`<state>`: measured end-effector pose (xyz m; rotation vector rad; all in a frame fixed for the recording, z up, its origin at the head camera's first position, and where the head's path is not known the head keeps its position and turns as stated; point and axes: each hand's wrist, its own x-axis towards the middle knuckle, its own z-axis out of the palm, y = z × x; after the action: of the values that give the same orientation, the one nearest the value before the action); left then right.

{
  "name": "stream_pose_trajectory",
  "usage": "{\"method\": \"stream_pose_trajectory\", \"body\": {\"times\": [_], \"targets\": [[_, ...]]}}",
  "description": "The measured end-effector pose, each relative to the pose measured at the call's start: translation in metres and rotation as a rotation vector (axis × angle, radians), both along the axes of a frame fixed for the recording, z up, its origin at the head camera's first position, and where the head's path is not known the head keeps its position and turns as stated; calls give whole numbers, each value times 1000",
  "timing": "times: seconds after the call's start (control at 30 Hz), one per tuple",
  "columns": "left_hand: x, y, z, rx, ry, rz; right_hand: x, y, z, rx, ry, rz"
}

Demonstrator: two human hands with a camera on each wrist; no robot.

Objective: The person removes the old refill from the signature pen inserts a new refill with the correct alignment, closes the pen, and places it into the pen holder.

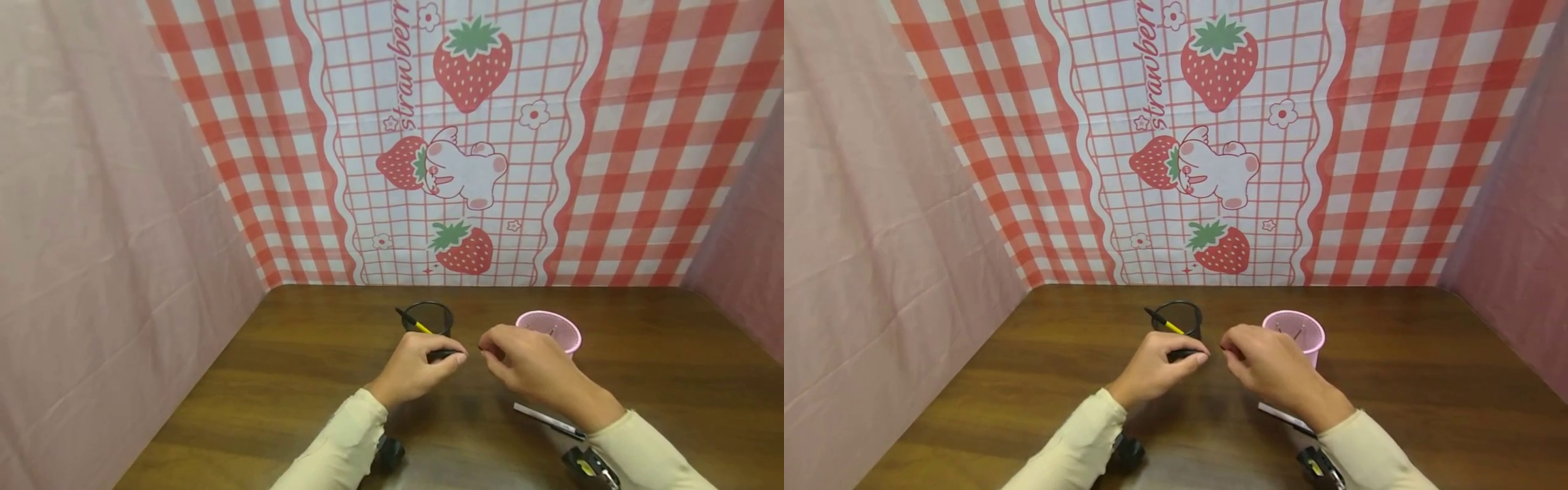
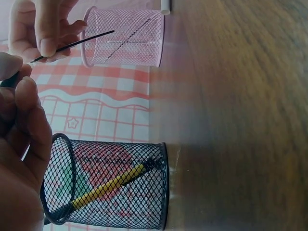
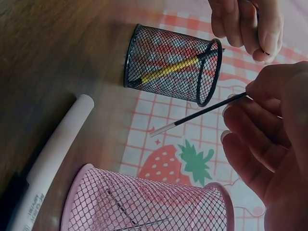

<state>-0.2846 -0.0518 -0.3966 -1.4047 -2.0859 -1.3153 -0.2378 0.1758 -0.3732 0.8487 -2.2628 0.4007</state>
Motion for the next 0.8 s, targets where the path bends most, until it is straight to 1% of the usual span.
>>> {"method": "stream_pose_trajectory", "body": {"times": [0.1, 0.23, 0.4, 0.47, 0.53, 0.73, 0.8], "targets": [[-1, 0, 1, -1, -14, 1, 1, -1, -1, 32, -14, -9], [-1, 0, 2, -2, -28, 4, 3, -4, -2, 62, -8, 32], [1, 1, 0, 9, -49, 19, 5, -7, -4, 74, -54, 63], [3, 2, 2, 15, -55, 22, 4, -7, -5, 82, -61, 71], [8, 2, 6, 25, -57, 22, 3, -8, -7, 95, -56, 84], [25, -2, 28, 24, -58, 30, 0, -10, -15, 146, -35, 110], [28, -2, 31, 17, -60, 36, 1, -11, -17, 155, -36, 112]]}}
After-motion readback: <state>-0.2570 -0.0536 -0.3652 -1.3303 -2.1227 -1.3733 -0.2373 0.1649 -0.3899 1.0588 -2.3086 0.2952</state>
